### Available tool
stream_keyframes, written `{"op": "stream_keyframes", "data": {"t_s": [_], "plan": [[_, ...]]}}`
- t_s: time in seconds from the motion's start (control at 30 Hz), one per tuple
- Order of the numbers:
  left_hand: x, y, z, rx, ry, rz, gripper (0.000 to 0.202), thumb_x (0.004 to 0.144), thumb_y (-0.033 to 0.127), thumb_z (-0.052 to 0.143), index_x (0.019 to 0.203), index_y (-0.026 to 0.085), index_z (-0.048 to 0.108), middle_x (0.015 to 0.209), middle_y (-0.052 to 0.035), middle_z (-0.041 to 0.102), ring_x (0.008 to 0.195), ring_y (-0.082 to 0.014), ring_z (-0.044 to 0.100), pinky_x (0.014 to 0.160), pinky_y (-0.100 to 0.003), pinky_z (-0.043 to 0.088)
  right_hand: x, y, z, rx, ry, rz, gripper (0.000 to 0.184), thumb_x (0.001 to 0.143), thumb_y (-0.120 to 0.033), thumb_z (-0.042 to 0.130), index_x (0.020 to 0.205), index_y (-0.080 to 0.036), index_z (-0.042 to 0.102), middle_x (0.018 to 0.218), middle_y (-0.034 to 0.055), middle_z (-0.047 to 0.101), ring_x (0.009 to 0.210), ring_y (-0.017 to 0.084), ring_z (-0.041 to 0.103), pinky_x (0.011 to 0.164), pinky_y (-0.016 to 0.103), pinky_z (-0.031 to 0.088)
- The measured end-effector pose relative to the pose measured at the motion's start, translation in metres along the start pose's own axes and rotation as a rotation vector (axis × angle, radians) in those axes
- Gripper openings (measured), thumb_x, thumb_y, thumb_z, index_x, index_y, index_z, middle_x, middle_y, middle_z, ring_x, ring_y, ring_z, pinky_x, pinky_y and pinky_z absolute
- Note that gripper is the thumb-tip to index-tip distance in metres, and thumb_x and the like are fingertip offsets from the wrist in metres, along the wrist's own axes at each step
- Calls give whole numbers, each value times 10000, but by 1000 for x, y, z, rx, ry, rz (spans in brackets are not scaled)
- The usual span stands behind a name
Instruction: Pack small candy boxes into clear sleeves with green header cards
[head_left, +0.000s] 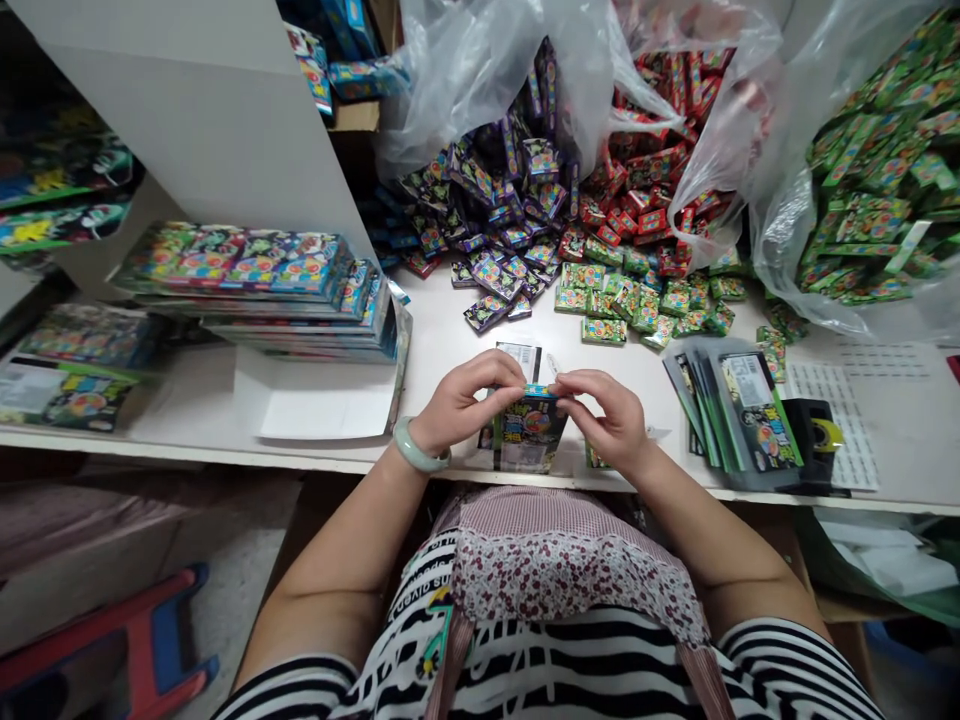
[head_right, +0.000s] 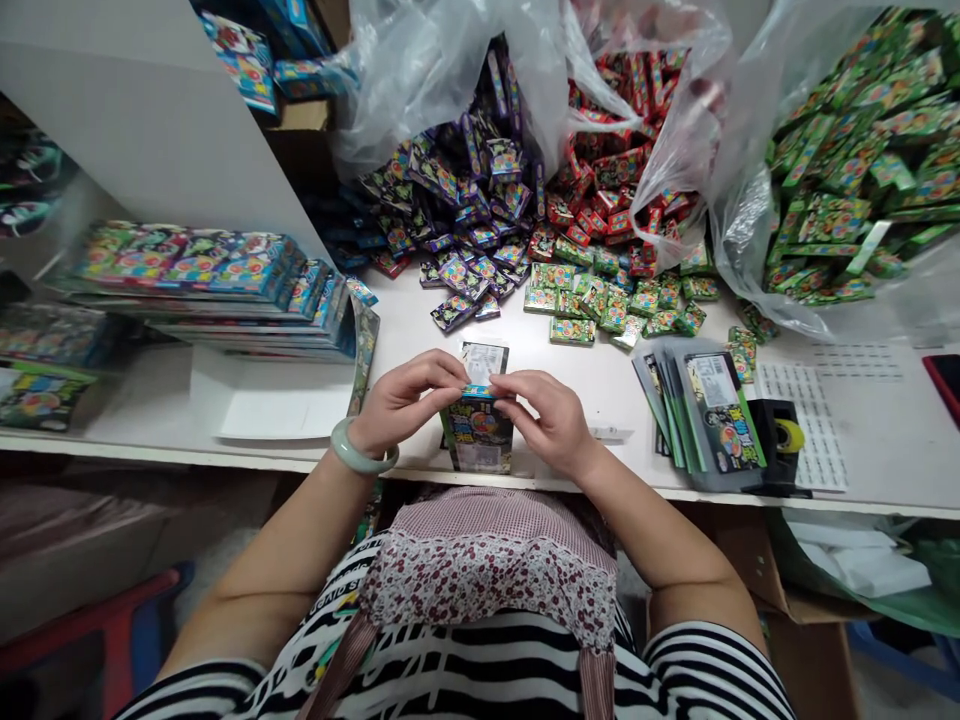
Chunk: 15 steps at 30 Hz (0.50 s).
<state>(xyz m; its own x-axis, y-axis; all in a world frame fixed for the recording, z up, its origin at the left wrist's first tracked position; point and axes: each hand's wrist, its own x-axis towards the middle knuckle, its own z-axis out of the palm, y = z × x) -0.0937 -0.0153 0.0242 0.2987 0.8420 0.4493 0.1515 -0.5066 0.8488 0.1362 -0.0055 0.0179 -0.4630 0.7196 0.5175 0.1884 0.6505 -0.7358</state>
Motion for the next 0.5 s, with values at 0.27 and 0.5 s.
{"op": "stream_keyframes", "data": {"t_s": [0.27,0.5], "plan": [[-12,-10,7,59,72,6,100,885,201,670,983,212,653,906,-39,649,856,-141,634,720,-269,530,-6,13,6,-132,54,-165,601,905,-109,573,1421,-396,463,1105,19,747,1034,217,689,865,451,590],[-14,-13,18,29,130,-21,61,896,205,648,956,207,640,888,-32,614,850,-143,604,745,-288,513,-6,11,9,-33,68,-35,570,906,-132,606,1402,-379,474,1067,22,725,1005,205,666,898,425,553]]}}
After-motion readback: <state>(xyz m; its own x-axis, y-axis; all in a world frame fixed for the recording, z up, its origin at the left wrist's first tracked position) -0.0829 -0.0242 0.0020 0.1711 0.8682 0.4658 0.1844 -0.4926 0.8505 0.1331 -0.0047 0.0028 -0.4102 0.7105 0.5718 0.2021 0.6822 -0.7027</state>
